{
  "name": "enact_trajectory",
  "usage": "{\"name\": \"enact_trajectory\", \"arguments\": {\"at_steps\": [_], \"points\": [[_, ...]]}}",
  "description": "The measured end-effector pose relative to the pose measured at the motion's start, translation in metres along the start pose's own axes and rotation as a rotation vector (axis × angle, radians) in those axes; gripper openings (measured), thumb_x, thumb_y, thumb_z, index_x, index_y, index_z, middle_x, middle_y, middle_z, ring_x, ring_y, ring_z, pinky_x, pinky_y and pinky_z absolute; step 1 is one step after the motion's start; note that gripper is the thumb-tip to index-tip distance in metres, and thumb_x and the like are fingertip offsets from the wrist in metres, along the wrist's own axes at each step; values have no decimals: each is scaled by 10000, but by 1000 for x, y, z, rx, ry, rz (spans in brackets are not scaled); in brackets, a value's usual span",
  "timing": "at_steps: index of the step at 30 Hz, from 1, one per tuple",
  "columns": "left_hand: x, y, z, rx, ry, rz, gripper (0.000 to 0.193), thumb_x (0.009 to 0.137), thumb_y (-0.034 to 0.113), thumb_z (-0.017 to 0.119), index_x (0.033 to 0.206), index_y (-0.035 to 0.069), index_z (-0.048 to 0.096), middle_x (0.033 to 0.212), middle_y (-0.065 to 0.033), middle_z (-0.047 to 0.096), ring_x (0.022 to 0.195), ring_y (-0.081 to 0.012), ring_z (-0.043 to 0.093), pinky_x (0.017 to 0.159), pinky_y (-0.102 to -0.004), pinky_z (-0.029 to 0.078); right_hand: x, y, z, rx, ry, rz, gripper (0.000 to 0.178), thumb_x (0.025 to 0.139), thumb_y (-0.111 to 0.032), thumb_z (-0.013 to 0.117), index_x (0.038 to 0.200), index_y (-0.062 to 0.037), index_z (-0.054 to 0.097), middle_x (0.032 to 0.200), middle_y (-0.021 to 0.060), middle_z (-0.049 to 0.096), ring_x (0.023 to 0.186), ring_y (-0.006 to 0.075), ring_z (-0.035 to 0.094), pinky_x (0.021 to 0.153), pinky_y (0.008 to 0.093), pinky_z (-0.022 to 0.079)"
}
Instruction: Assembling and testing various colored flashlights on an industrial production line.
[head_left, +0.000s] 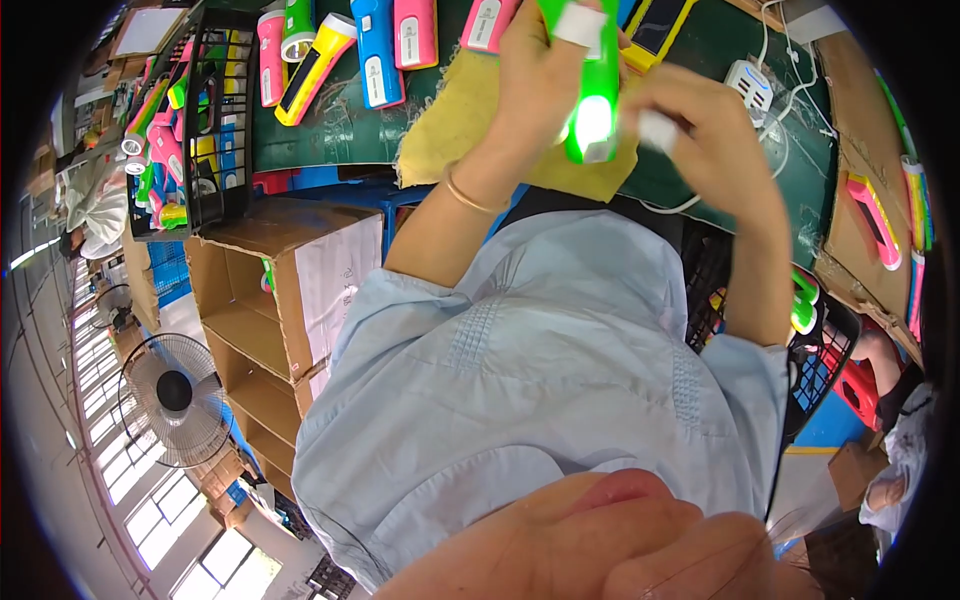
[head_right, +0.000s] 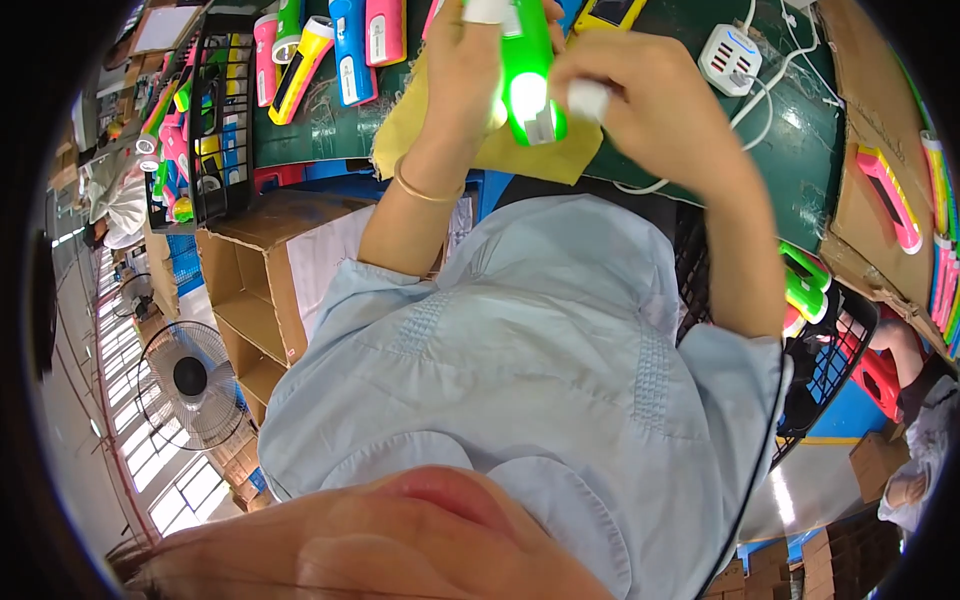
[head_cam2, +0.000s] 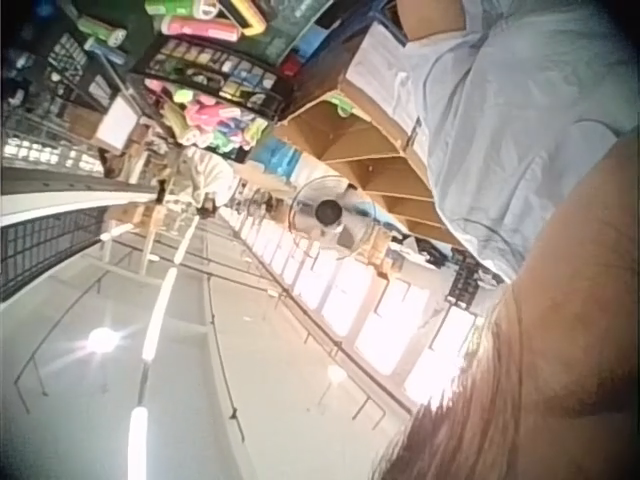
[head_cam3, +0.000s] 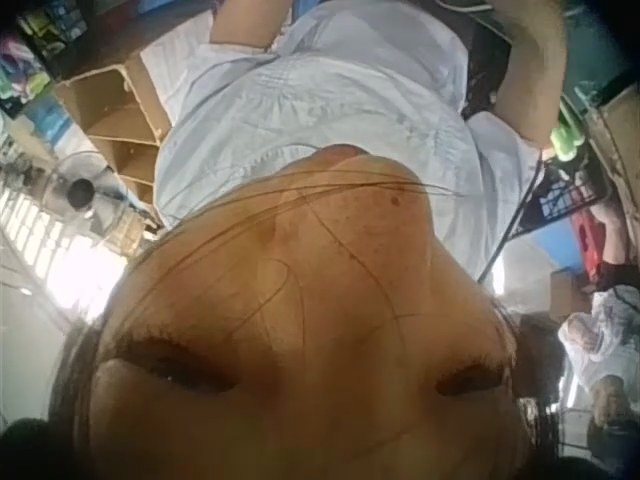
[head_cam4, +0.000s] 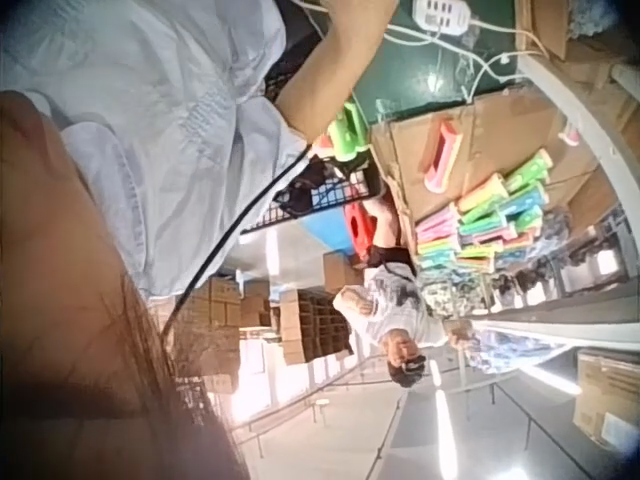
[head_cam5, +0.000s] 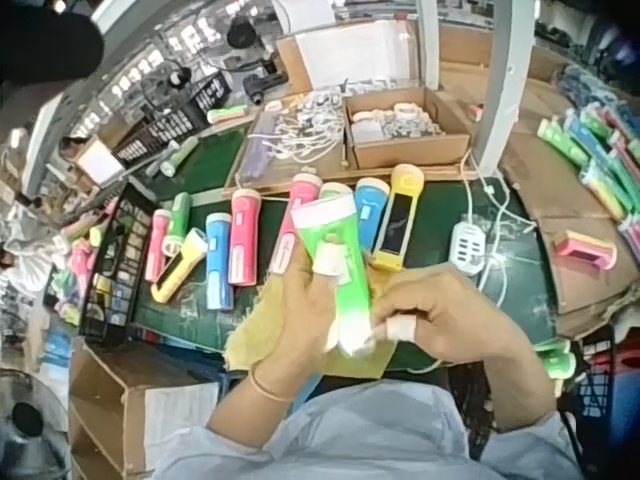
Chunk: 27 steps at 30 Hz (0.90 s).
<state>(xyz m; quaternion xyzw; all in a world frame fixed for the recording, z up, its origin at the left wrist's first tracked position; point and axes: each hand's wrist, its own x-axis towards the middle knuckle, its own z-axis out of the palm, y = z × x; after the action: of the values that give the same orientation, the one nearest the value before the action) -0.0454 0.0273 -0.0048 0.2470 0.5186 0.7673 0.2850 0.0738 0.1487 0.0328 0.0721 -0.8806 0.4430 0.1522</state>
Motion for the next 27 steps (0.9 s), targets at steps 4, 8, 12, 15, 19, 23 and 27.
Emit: {"name": "enact_trajectory", "arguments": {"at_steps": [4, 8, 12, 15, 19, 23, 27], "points": [[14, 13, -20, -190, -163, 98, 523, 895, 472, 456, 1066, -21, 434, 867, -149, 582, 678, -229, 612, 594, -330, 519, -18, -21, 5, 299, -103, 158, 226, 697, -62, 689, 905, -29, 607, 811, 49, 569, 731, 145, 561, 593, 273, 433], [22, 9, -1, -761, -88, -228, 564, 873, 591, 368, 1057, 67, 467, 828, -80, 539, 680, -193, 538, 642, -350, 486, -28, -15, 41, -176, 184, -323, 308, 657, -93, 688, 944, -50, 585, 790, 79, 507, 690, 235, 521, 544, 308, 413], [13, 8, -7, -925, -90, -250, 572, 864, 606, 378, 1065, 79, 469, 810, -39, 489, 659, -154, 457, 623, -304, 431, -36, -15, 40, -250, 66, -541, 305, 590, -77, 677, 894, -83, 659, 718, 37, 477, 609, 185, 485, 471, 288, 379], [3, 4, -1, -1035, -272, -279, 606, 855, 622, 368, 1089, 71, 464, 808, -41, 476, 660, -159, 453, 597, -290, 401, -27, -43, 43, -361, 196, -498, 328, 635, -86, 638, 962, -71, 612, 675, 34, 411, 606, 173, 479, 482, 283, 383], [-3, 6, 13, -620, -159, 73, 696, 823, 664, 372, 1109, 35, 452, 768, -68, 506, 672, -182, 492, 623, -284, 433, -16, -34, 65, -423, 639, 112, 565, 532, -267, 803, 993, -34, 574, 706, 56, 469, 605, 226, 518, 499, 312, 435], [-9, 4, 4, -78, -235, 94, 760, 799, 706, 344, 1110, 15, 414, 783, -127, 564, 667, -217, 576, 607, -310, 493, -22, -9, 78, -160, 508, 355, 401, 645, -218, 772, 898, -8, 544, 748, 80, 516, 621, 224, 536, 526, 291, 440], [-10, 3, -1, -488, -173, -140, 560, 865, 509, 481, 1177, 51, 400, 925, -102, 520, 710, -189, 541, 606, -345, 494, -39, 3, 62, 446, 378, 353, 242, 856, -199, 567, 908, 35, 535, 786, 97, 494, 673, 163, 504, 612, 237, 389]]}}
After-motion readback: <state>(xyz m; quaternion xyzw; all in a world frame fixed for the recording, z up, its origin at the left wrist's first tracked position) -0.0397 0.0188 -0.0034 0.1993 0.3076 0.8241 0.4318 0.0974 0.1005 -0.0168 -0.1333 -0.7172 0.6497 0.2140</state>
